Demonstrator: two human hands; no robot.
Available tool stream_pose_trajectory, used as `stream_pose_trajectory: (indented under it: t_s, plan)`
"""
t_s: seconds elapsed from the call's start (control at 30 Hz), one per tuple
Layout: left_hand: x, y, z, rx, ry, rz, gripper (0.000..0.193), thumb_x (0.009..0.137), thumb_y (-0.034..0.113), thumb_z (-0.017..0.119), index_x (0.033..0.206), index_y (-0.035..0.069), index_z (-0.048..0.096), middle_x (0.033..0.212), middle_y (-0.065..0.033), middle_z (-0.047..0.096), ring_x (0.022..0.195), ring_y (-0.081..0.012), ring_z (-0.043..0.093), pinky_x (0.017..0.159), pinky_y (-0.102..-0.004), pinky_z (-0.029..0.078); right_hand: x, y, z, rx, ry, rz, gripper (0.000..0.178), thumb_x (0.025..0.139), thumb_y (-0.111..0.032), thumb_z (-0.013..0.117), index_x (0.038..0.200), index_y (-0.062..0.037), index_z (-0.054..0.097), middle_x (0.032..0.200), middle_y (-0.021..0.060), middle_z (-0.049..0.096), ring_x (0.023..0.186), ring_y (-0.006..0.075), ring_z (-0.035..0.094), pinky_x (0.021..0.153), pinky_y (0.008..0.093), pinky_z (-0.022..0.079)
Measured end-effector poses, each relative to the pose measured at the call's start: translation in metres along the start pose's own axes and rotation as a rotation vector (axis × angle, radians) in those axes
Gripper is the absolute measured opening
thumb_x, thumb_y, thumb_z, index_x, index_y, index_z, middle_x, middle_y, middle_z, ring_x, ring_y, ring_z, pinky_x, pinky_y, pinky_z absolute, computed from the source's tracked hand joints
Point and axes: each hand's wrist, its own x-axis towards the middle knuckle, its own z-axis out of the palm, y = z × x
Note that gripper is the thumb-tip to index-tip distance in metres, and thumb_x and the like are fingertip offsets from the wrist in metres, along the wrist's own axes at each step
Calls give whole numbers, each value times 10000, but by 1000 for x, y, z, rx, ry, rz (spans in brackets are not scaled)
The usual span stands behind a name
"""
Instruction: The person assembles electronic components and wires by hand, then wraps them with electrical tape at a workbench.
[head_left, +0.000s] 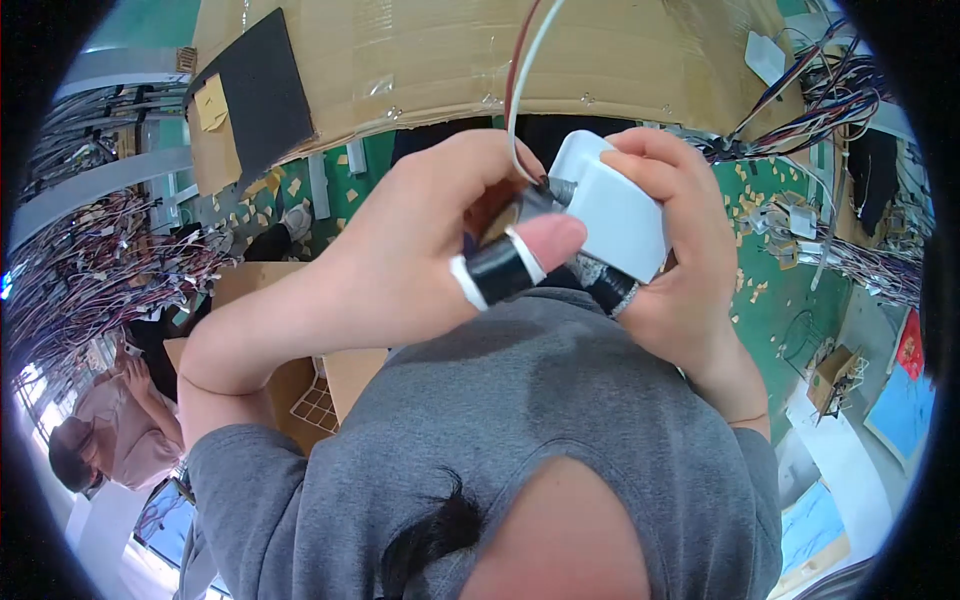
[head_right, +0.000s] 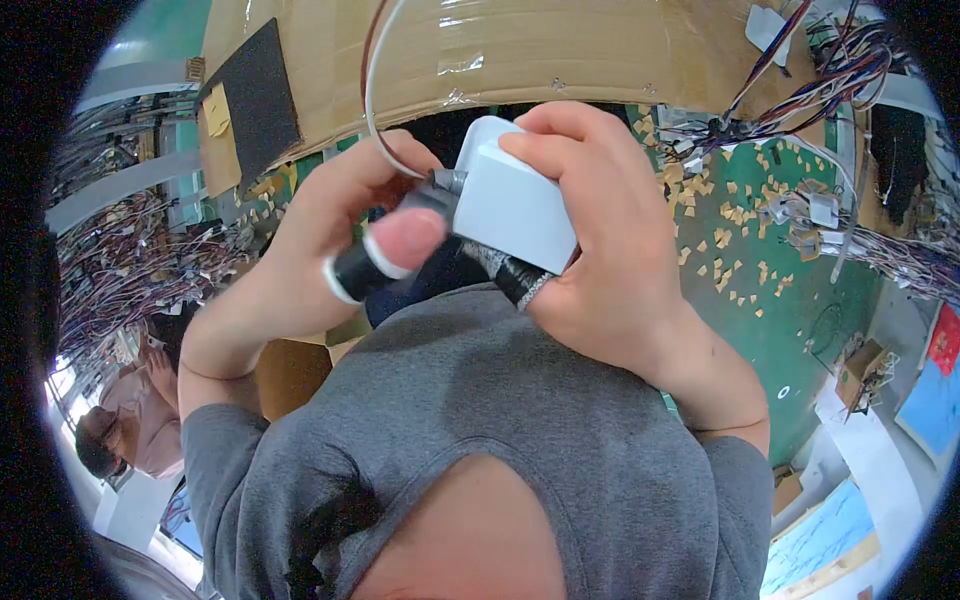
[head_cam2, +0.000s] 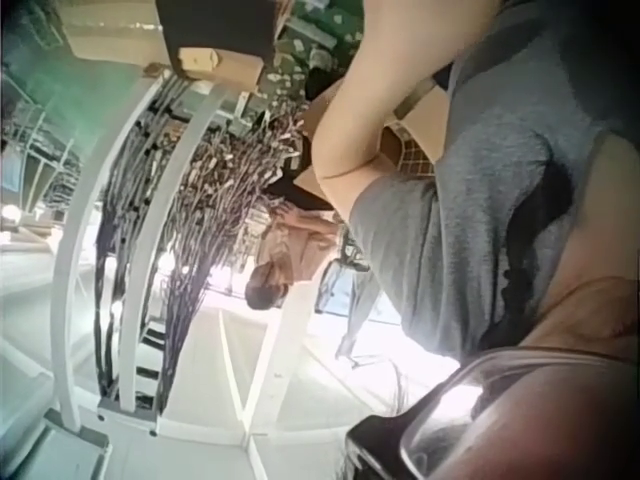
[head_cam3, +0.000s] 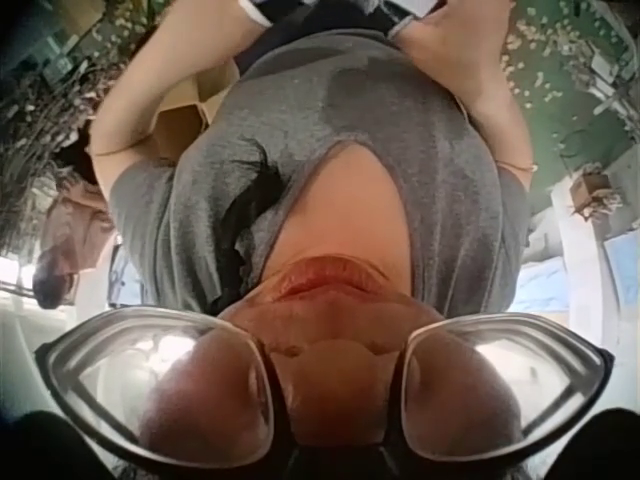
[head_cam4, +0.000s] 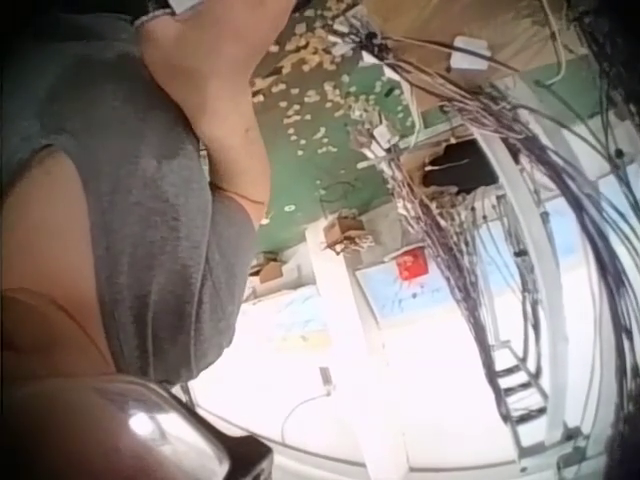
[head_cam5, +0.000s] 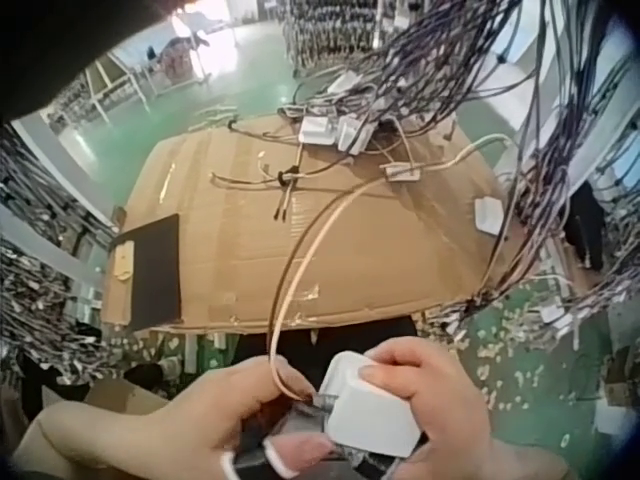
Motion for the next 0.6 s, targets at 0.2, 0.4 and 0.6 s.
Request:
stream_pose_trajectory:
  t_s: [0.2, 0.4, 0.6]
  plan:
    - [0, -4, 5, -592, -72, 61, 943, 569, 301, 842, 1304, 18, 322, 1090, -74, 536, 906, -123, 543, 708, -224, 425, 4, 3, -9, 114, -144, 143, 467, 608, -143, 772, 1006, -18, 560, 1062, 118, 534, 950, 226, 543, 812, 304, 421]
    - [20, -31, 27, -454, 318, 63, 647, 693, 179, 748, 1234, 20, 431, 965, -32, 470, 820, -93, 464, 713, -227, 384, 5, 3, -9, 390, -281, 314, 377, 628, -82, 723, 964, -14, 566, 988, 98, 558, 919, 189, 560, 790, 286, 436]
    - [36, -40, 7, -94, 139, 715, 388, 769, 303, 683, 1030, 33, 587, 1162, -174, 442, 1041, -261, 475, 857, -334, 396, 11, -2, -19, 882, -400, 806, 423, 631, -106, 732, 1010, -27, 559, 918, 3, 598, 841, 78, 568, 738, 213, 440]
